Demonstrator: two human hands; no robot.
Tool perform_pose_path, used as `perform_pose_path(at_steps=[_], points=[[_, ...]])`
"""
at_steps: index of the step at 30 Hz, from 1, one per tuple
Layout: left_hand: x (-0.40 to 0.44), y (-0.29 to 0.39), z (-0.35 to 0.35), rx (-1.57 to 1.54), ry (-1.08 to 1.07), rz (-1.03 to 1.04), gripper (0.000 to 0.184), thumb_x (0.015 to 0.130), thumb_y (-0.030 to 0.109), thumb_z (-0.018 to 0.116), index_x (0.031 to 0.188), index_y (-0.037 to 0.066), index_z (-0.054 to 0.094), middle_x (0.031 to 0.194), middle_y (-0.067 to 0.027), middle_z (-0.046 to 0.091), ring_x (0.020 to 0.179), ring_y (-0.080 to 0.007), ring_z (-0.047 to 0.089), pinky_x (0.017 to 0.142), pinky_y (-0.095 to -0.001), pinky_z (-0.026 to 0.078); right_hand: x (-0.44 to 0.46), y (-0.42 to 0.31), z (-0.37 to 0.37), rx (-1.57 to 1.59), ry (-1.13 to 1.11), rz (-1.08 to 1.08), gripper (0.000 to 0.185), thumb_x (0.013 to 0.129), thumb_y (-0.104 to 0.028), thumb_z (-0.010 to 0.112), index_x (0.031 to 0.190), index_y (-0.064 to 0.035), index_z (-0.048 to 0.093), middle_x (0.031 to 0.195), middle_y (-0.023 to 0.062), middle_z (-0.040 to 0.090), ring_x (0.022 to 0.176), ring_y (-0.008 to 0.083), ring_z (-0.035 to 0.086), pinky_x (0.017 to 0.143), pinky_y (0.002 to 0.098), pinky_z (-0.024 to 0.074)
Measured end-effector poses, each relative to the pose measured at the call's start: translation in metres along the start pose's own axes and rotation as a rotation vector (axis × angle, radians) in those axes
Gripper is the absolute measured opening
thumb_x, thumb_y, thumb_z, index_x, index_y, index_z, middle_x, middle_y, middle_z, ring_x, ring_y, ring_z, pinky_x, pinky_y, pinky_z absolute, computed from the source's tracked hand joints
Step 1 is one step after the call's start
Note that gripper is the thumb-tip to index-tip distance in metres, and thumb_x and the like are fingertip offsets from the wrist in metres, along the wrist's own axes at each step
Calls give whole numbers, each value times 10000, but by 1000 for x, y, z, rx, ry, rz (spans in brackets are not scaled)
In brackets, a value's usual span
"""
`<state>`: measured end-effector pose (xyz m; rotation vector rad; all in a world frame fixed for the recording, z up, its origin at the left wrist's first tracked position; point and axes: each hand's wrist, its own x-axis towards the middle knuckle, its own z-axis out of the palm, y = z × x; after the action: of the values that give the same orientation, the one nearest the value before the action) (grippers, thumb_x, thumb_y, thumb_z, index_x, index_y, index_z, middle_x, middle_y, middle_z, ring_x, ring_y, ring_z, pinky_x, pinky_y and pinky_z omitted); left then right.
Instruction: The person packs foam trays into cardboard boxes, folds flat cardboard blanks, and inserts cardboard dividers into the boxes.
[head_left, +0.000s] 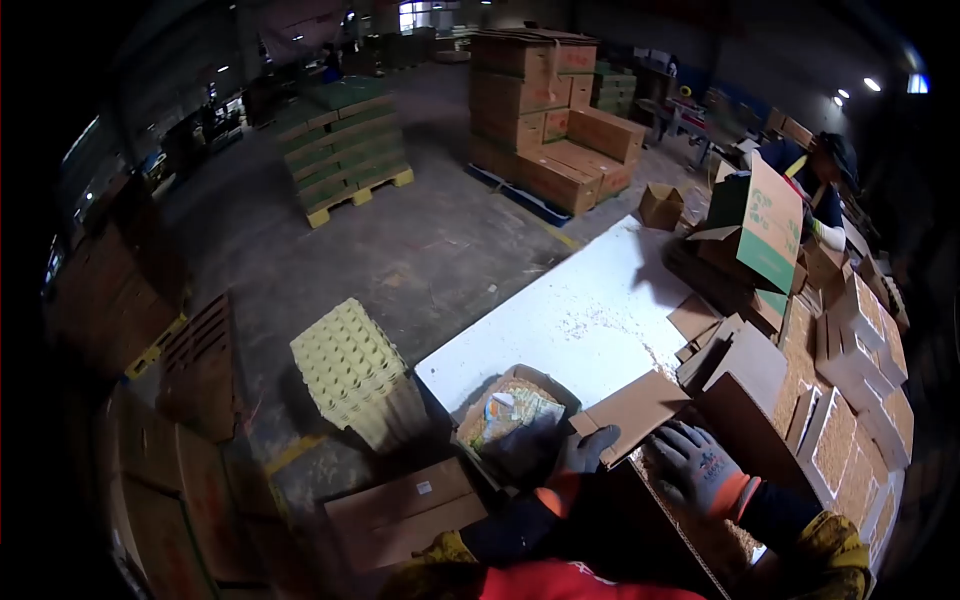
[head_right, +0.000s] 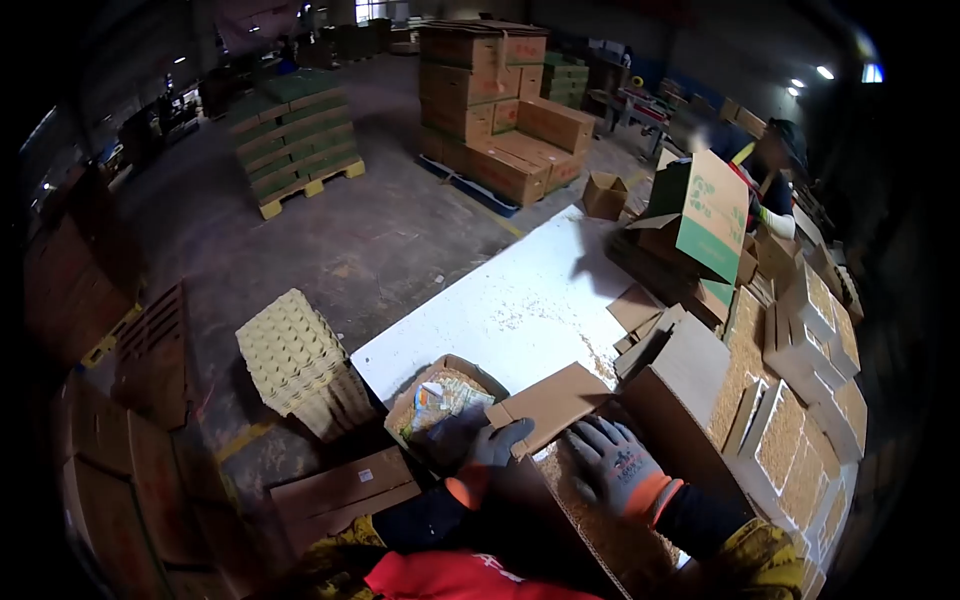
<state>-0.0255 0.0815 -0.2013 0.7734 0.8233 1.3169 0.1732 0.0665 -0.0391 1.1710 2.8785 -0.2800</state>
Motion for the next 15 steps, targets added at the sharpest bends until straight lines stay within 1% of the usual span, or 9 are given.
perform_pose_path(at_steps=[2, 5, 6, 7, 8, 10, 11, 14, 15], points=[[2, -5, -3, -34, 7, -97, 233, 943, 125, 586, 1116, -8, 666, 1089, -88, 690, 1022, -177, 634, 914, -307, 484, -1, 5, 1, 4, -23, -8, 617, 900, -371, 545, 1414, -52, 422, 1424, 201, 429, 1314, 397, 384, 1099, 496, 295], [7, -20, -12, 17, -48, -32, 244, 951, 118, 568, 1139, -8, 659, 1104, -85, 689, 1050, -172, 626, 938, -297, 472, -3, 11, 5, 23, -22, -18, 609, 932, -388, 509, 1429, -51, 405, 1438, 209, 413, 1325, 403, 371, 1100, 494, 290], [7, -30, -14, 25, -65, 36, 242, 951, 115, 566, 1139, -6, 659, 1105, -82, 688, 1052, -169, 623, 940, -296, 468, -1, 14, 5, 24, -16, -23, 604, 938, -391, 502, 1428, -51, 406, 1437, 211, 413, 1324, 403, 372, 1100, 493, 290], [4, -33, -13, 33, -82, 105, 240, 952, 112, 565, 1139, -4, 660, 1106, -80, 688, 1054, -166, 621, 942, -295, 465, 1, 15, 7, 42, 37, -37, 578, 930, -399, 515, 1383, -45, 457, 1392, 215, 454, 1293, 406, 400, 1081, 495, 308], [6, -35, -15, 44, -96, 174, 238, 952, 110, 564, 1139, -3, 660, 1107, -78, 687, 1056, -163, 619, 944, -294, 462, 5, 16, 4, 48, 34, -31, 564, 925, -399, 522, 1360, -42, 477, 1367, 213, 472, 1277, 406, 412, 1072, 495, 316], [7, -28, -16, -161, -96, -39, 252, 937, 145, 596, 1125, -10, 660, 1096, -74, 684, 1043, -159, 608, 924, -295, 458, 11, 12, -2, 67, 21, -20, 537, 916, -400, 536, 1312, -38, 519, 1317, 211, 507, 1244, 407, 434, 1053, 496, 333], [1, -9, -8, -145, -80, -45, 258, 931, 155, 608, 1121, -12, 660, 1090, -71, 684, 1035, -157, 607, 915, -295, 459, 14, 7, -3, 65, 112, -42, 480, 888, -375, 564, 1223, -31, 574, 1211, 198, 558, 1158, 401, 484, 1010, 492, 363], [2, -13, -6, -144, -32, -11, 269, 911, 187, 647, 1083, -19, 671, 1060, -56, 685, 995, -145, 608, 879, -287, 467, 19, 2, -8, 36, 96, -57, 451, 865, -339, 578, 1189, -26, 590, 1165, 191, 573, 1083, 394, 514, 979, 489, 380], [2, -16, -5, -46, -21, 29, 261, 912, 185, 646, 1075, -17, 675, 1056, -54, 686, 992, -145, 609, 877, -285, 468, 20, -1, -6, 16, 176, -60, 373, 853, -314, 582, 1107, -48, 640, 1108, 165, 601, 1025, 368, 534, 944, 474, 390]])
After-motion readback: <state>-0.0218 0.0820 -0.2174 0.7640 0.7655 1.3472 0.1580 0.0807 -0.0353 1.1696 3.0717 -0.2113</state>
